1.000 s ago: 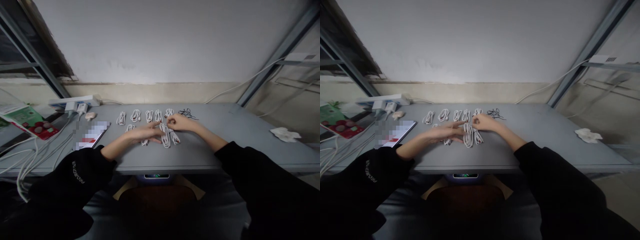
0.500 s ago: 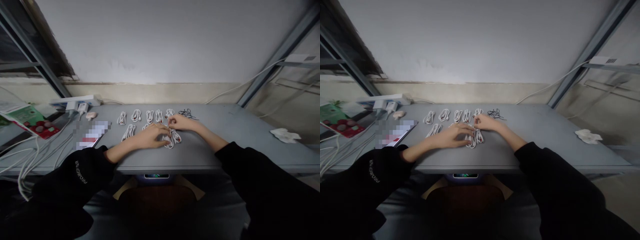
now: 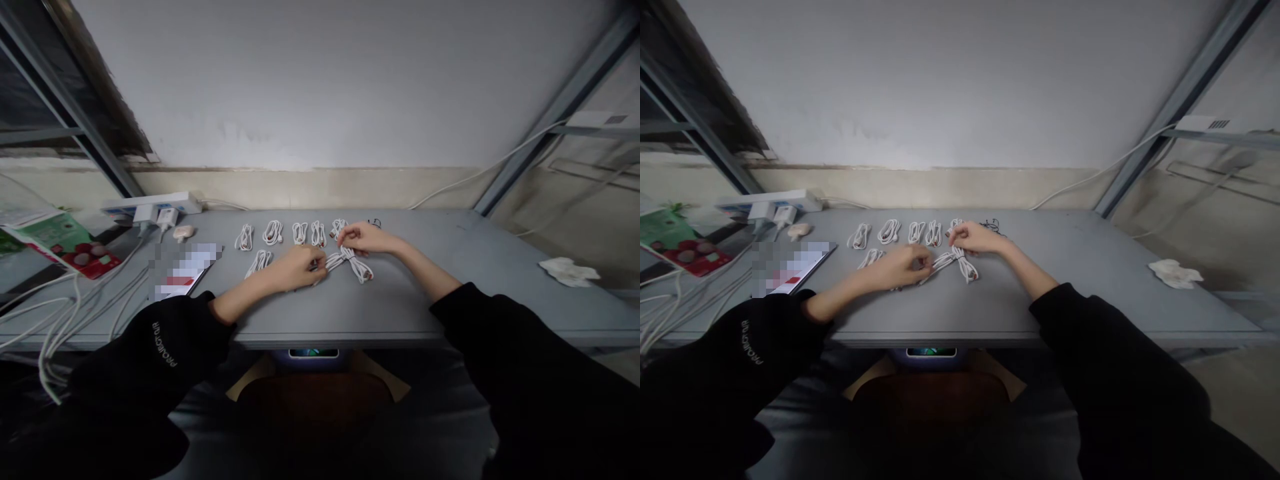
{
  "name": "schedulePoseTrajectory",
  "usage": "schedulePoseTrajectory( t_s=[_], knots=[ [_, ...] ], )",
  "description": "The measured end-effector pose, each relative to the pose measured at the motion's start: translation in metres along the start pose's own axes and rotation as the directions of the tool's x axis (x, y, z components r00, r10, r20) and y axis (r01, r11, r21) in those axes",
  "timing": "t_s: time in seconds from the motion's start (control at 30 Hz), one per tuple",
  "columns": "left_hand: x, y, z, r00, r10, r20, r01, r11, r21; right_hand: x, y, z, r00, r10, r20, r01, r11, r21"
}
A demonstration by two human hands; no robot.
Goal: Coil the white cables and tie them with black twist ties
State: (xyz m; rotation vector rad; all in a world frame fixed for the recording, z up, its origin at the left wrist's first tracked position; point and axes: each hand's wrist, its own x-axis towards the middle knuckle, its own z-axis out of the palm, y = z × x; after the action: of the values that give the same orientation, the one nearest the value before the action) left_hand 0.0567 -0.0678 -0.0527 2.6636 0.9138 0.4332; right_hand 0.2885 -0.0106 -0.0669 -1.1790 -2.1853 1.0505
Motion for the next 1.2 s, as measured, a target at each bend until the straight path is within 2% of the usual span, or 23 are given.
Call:
schedulePoseTrajectory(
  t_s=[0.17, 0.4, 0.57, 0.7, 0.8, 0.9, 1.0, 1.1, 1.2],
  knots=[
    [0.000, 0.000, 0.000, 0.998, -0.063, -0.003, 0.063, 0.998, -0.028, 0.000, -0.002, 0.000, 0.994, 0.041, -0.102, -0.039, 0.999, 0.020],
    [0.001, -0.004, 0.002, 0.997, -0.077, 0.004, 0.077, 0.996, -0.044, 0.000, -0.002, 0.003, 1.000, 0.010, 0.026, -0.012, 0.998, 0.059],
    [0.001, -0.004, 0.002, 0.996, -0.093, 0.007, 0.093, 0.995, -0.048, 0.000, -0.001, 0.000, 1.000, -0.008, -0.010, 0.010, 0.991, 0.131],
    [0.000, -0.003, 0.004, 0.993, -0.106, -0.054, 0.101, 0.991, -0.090, 0.002, -0.003, 0.001, 0.998, -0.011, -0.064, 0.032, 0.943, 0.332],
    [0.002, -0.005, 0.004, 0.977, -0.146, -0.154, 0.103, 0.960, -0.260, 0.003, -0.007, 0.006, 0.995, -0.039, -0.091, 0.081, 0.846, 0.527],
    [0.007, -0.010, 0.003, 0.960, -0.228, -0.161, 0.111, 0.841, -0.529, 0.003, -0.014, 0.015, 0.990, -0.078, -0.116, 0.133, 0.786, 0.604],
    [0.012, -0.013, 0.002, 0.964, -0.265, -0.018, 0.164, 0.645, -0.746, 0.003, -0.018, 0.024, 0.981, -0.084, -0.174, 0.174, 0.775, 0.607],
    [0.014, -0.014, 0.002, 0.967, -0.242, 0.081, 0.189, 0.470, -0.862, 0.003, -0.022, 0.031, 0.960, -0.067, -0.273, 0.225, 0.769, 0.599],
    [0.014, -0.014, 0.003, 0.972, -0.226, 0.062, 0.149, 0.390, -0.909, 0.003, -0.026, 0.035, 0.940, -0.045, -0.339, 0.250, 0.765, 0.593]
  ],
)
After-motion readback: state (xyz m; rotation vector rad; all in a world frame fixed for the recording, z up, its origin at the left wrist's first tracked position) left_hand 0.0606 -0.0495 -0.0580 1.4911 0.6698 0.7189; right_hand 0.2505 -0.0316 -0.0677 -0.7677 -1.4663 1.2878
